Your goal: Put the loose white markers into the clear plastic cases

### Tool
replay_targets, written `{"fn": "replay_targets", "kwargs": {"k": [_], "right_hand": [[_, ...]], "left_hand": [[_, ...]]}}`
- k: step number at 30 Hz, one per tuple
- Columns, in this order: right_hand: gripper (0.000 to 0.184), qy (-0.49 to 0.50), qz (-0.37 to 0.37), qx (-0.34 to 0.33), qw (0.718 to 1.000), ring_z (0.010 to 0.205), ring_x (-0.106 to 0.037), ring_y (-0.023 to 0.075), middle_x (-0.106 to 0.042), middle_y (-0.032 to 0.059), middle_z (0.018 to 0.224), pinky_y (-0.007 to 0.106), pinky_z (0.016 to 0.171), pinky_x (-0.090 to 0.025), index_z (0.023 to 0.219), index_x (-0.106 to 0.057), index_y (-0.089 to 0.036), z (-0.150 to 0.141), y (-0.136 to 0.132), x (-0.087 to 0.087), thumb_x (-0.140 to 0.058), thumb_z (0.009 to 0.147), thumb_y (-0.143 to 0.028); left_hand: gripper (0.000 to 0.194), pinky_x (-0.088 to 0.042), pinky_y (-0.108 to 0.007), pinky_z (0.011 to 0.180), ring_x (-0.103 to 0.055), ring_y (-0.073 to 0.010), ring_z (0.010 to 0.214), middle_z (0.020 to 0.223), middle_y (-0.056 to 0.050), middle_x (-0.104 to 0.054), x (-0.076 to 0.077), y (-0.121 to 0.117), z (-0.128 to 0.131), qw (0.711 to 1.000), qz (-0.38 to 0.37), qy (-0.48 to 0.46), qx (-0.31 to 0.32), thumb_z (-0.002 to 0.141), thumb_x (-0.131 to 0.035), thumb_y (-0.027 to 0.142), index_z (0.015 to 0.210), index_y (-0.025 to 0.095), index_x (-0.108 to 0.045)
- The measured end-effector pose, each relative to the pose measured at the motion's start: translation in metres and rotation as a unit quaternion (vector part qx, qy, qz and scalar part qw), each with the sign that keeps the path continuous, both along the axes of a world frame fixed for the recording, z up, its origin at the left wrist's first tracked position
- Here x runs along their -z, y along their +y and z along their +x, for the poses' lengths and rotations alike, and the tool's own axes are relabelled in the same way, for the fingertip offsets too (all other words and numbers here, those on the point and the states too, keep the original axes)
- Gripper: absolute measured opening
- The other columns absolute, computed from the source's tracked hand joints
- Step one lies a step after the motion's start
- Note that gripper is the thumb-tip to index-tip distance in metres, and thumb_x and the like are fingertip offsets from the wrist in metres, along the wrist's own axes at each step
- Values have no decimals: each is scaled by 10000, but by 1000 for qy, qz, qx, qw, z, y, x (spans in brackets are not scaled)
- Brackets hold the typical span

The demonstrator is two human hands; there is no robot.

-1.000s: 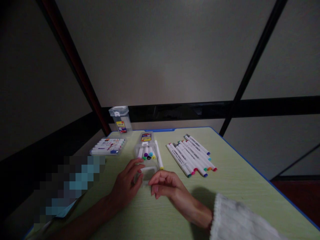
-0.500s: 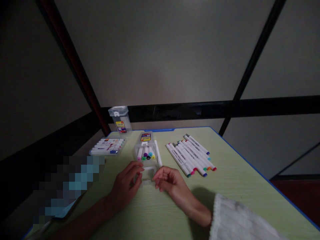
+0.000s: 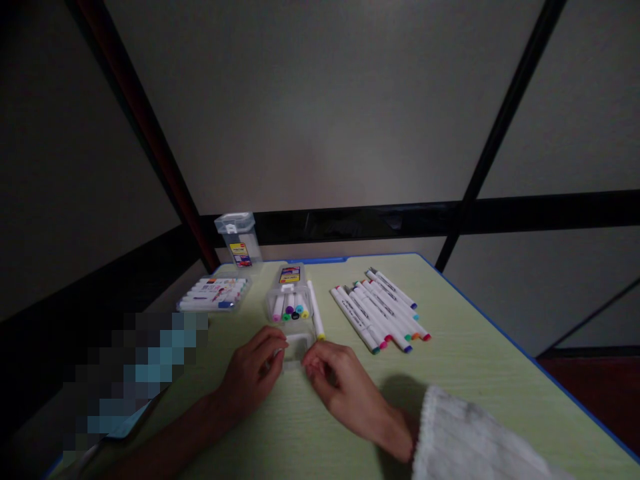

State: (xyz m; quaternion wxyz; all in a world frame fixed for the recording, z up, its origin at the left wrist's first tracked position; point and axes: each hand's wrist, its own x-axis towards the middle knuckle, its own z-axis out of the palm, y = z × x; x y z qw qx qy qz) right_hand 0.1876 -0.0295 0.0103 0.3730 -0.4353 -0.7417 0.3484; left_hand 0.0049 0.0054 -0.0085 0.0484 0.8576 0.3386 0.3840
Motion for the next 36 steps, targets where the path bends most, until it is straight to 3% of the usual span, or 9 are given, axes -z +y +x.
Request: {"fn": "replay_targets", "kwargs": {"k": [6, 13, 27, 36], "right_hand": [[162, -89, 114, 12, 989, 637, -523, 154, -558, 23, 692, 264, 588, -401, 735, -493, -190, 7, 3, 1, -382, 818, -106], [169, -182, 191, 38, 964, 631, -525, 163, -552, 34, 681, 271, 587, -398, 754, -504, -180, 14, 10, 5, -368, 808, -96], [179, -389, 206, 111, 891, 604, -535, 157, -576, 25, 664, 268, 543, -293, 699, -517, -178, 21, 16, -3, -407, 769, -56], [199, -476, 173, 174, 845, 756, -569, 219, -614, 95, 836, 293, 600, -371, 851, -565, -152, 36, 26, -8, -399, 803, -53]], "left_hand": [[161, -456, -203, 581, -563, -135, 694, 801, -50, -561, -1, 1, 0, 1000, -12, 7, 3, 813, -409, 72, 809, 159, -544], [156, -425, -176, 514, -548, -123, 660, 795, -48, -554, -1, 0, -1, 1000, -15, 10, 4, 815, -410, 72, 794, 160, -537], [154, -420, -170, 500, -546, -118, 649, 789, -44, -554, -1, 0, 0, 1000, -13, 8, 8, 804, -414, 61, 797, 158, -533], [159, -423, -174, 500, -526, -99, 598, 782, -33, -553, -3, 0, 0, 1000, -10, 10, 5, 807, -405, 70, 791, 166, -531]]}}
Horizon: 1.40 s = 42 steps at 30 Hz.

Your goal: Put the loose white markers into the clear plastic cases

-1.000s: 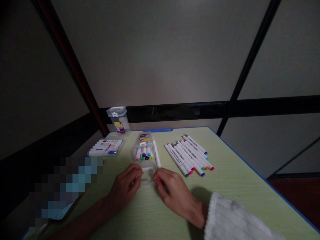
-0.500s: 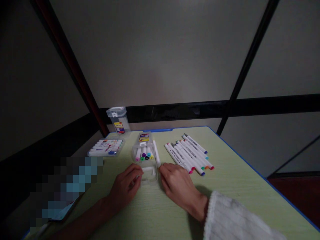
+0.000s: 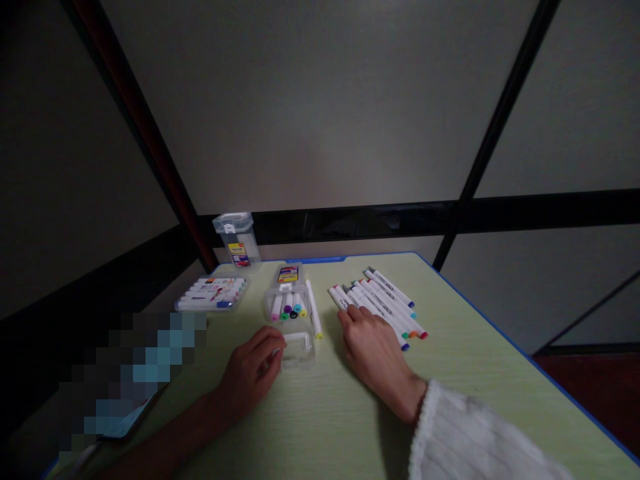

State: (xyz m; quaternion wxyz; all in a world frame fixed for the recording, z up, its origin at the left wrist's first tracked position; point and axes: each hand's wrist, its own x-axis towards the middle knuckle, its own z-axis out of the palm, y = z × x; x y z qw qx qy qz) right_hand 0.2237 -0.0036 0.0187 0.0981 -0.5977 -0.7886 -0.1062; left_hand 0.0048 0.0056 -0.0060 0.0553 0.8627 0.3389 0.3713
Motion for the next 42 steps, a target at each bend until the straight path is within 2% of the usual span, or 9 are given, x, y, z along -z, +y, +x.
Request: {"fn": "replay_targets", "kwargs": {"k": [3, 6, 13, 17, 20, 25, 42], "right_hand": [[227, -35, -4, 53, 998, 850, -553, 271, -598, 142, 952, 339, 647, -413, 975, -561, -140, 9, 6, 2, -399, 829, -78], [235, -45, -25, 112, 992, 959, -520, 311, -565, 171, 1080, 401, 717, -435, 1073, -537, -155, 20, 12, 6, -410, 876, -175], [419, -28, -43, 185, 981, 1152, -433, 360, -444, 214, 1312, 486, 822, -423, 1282, -401, -124, 47, 24, 11, -341, 924, -334], [460, -16, -58, 224, 973, 1182, -412, 385, -400, 236, 1348, 496, 813, -423, 1328, -363, -137, 63, 31, 12, -277, 939, -366], [443, -9, -83, 227, 970, 1126, -481, 355, -462, 228, 1294, 455, 771, -446, 1327, -365, -160, 72, 34, 16, -281, 939, -357], [393, 0, -115, 208, 971, 973, -575, 297, -600, 178, 1090, 388, 721, -450, 1270, -424, -152, 76, 37, 21, -300, 936, -320], [354, -8, -112, 142, 984, 950, -538, 304, -559, 185, 1069, 382, 687, -442, 1210, -445, -146, 71, 43, 32, -300, 933, -314]], "left_hand": [[157, -419, -171, 487, -523, -99, 588, 779, -34, -555, 0, 0, 0, 1000, 1, 1, -1, 807, -407, 74, 790, 168, -531], [156, -418, -169, 478, -524, -100, 582, 775, -35, -556, -1, -1, 0, 1000, -2, -2, -1, 806, -408, 75, 782, 167, -532], [167, -413, -161, 465, -521, -96, 576, 766, -35, -553, -1, -1, 0, 1000, -11, 6, 1, 796, -405, 57, 767, 157, -535], [165, -416, -157, 464, -523, -99, 589, 764, -37, -554, 0, 0, 0, 1000, -6, 5, 2, 801, -400, 62, 769, 158, -531], [169, -417, -154, 465, -524, -98, 597, 767, -35, -553, 0, 0, 0, 1000, -2, 4, 3, 798, -399, 59, 770, 159, -531], [166, -418, -155, 468, -531, -96, 600, 761, -29, -553, 1, -1, -1, 1000, 4, 2, 4, 803, -403, 65, 778, 162, -535], [169, -441, -186, 535, -536, -114, 631, 753, -33, -554, 1, 0, -1, 1000, 11, 7, 3, 794, -404, 59, 773, 160, -539]]}}
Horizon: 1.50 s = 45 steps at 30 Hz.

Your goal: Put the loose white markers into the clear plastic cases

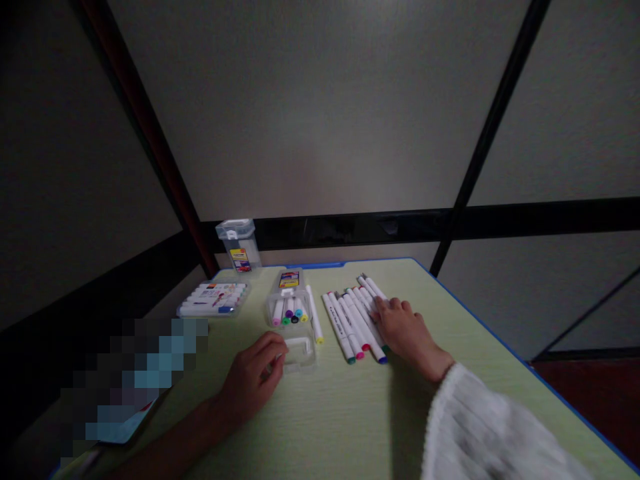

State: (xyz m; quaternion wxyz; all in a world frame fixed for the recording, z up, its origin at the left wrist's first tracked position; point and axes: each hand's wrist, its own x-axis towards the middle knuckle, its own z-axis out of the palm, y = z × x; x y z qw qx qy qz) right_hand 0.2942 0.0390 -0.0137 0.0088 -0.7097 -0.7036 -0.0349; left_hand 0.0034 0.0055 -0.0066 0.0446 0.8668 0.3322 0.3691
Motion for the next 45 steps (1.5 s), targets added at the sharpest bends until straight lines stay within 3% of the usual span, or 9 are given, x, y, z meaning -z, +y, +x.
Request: {"fn": "replay_targets", "kwargs": {"k": [16, 24, 32, 45], "right_hand": [[367, 28, 18, -49, 998, 976, -521, 294, -556, 178, 1115, 400, 709, -439, 1263, -427, -172, -10, -9, -6, -297, 923, -219], [269, 55, 63, -69, 994, 1061, -478, 294, -514, 161, 1203, 420, 816, -413, 1087, -555, -157, -19, -7, -12, -387, 885, -216], [127, 83, 80, -104, 988, 950, -527, 251, -564, 130, 1052, 347, 789, -417, 867, -582, -160, -32, -8, -11, -480, 823, -220], [120, 97, 102, -117, 983, 899, -531, 260, -566, 134, 1011, 366, 747, -421, 824, -570, -163, -30, -7, -6, -473, 816, -233]], "left_hand": [[172, -421, -167, 491, -535, -106, 610, 762, -28, -550, 0, 0, 0, 1000, 0, -1, -1, 800, -402, 55, 779, 168, -529], [164, -421, -170, 499, -535, -107, 607, 765, -34, -553, 1, 0, -1, 1000, 0, 2, -3, 804, -407, 58, 776, 158, -534], [168, -454, -196, 583, -548, -118, 650, 764, -30, -558, 3, 1, -1, 1000, 13, -3, -3, 798, -406, 69, 781, 172, -537], [155, -416, -173, 507, -523, -106, 604, 760, -34, -549, 2, 0, 0, 1000, 9, -5, 6, 804, -410, 61, 780, 158, -529]]}}
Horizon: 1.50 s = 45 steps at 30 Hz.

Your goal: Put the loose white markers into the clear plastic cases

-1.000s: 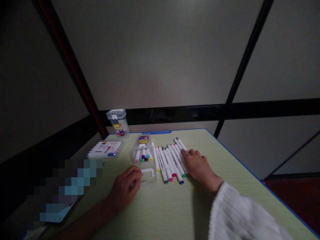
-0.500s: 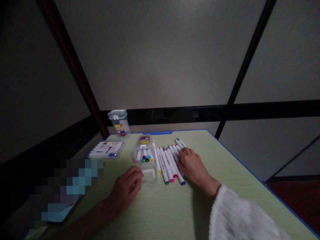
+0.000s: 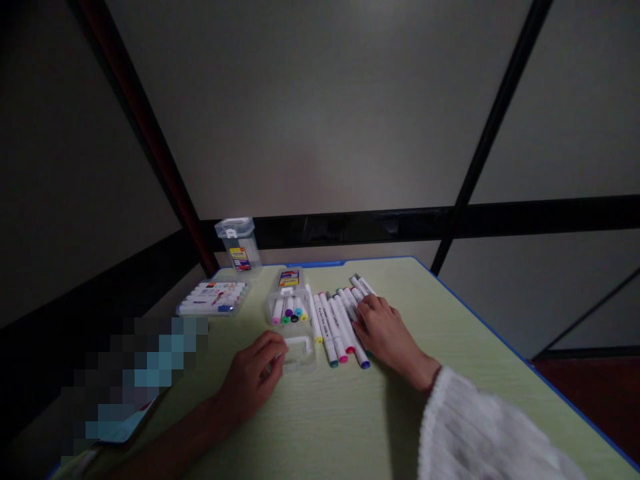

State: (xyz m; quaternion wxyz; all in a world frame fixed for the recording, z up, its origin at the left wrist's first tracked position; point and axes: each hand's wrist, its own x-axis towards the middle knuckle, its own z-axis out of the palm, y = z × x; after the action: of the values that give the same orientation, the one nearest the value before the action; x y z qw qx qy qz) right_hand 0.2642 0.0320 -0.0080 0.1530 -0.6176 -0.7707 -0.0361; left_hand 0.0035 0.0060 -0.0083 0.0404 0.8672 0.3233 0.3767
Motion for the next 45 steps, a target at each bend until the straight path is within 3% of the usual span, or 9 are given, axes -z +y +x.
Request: {"fn": "replay_targets", "kwargs": {"k": [5, 15, 31, 45], "right_hand": [[102, 6, 11, -16, 1000, 962, -513, 270, -552, 140, 1061, 382, 791, -417, 831, -569, -163, -1, 0, -2, -489, 801, -218], [115, 2, 1, -43, 999, 1016, -492, 276, -548, 141, 1070, 402, 865, -392, 831, -563, -158, -10, -8, -7, -473, 792, -219], [136, -24, -26, -9, 999, 1022, -499, 302, -554, 164, 1079, 425, 838, -399, 812, -582, -143, -13, -13, -13, -499, 766, -240], [158, -43, -13, 11, 999, 1066, -478, 328, -555, 192, 1122, 548, 948, -264, 828, -608, -135, -17, -20, -13, -495, 742, -204]], "left_hand": [[155, -437, -195, 562, -538, -119, 643, 761, -38, -554, 1, 0, 1, 1000, 1, -1, -1, 802, -417, 58, 777, 155, -535], [160, -413, -173, 511, -526, -111, 622, 767, -38, -553, 0, 1, 1, 1000, -7, 0, -3, 796, -414, 54, 780, 158, -534], [168, -424, -176, 524, -534, -111, 631, 760, -34, -554, -1, -1, 1, 1000, -2, -2, -5, 797, -407, 61, 774, 163, -539], [170, -453, -212, 587, -542, -125, 646, 752, -36, -556, -2, 0, 1, 1000, 0, 3, -6, 795, -406, 58, 766, 157, -542]]}}
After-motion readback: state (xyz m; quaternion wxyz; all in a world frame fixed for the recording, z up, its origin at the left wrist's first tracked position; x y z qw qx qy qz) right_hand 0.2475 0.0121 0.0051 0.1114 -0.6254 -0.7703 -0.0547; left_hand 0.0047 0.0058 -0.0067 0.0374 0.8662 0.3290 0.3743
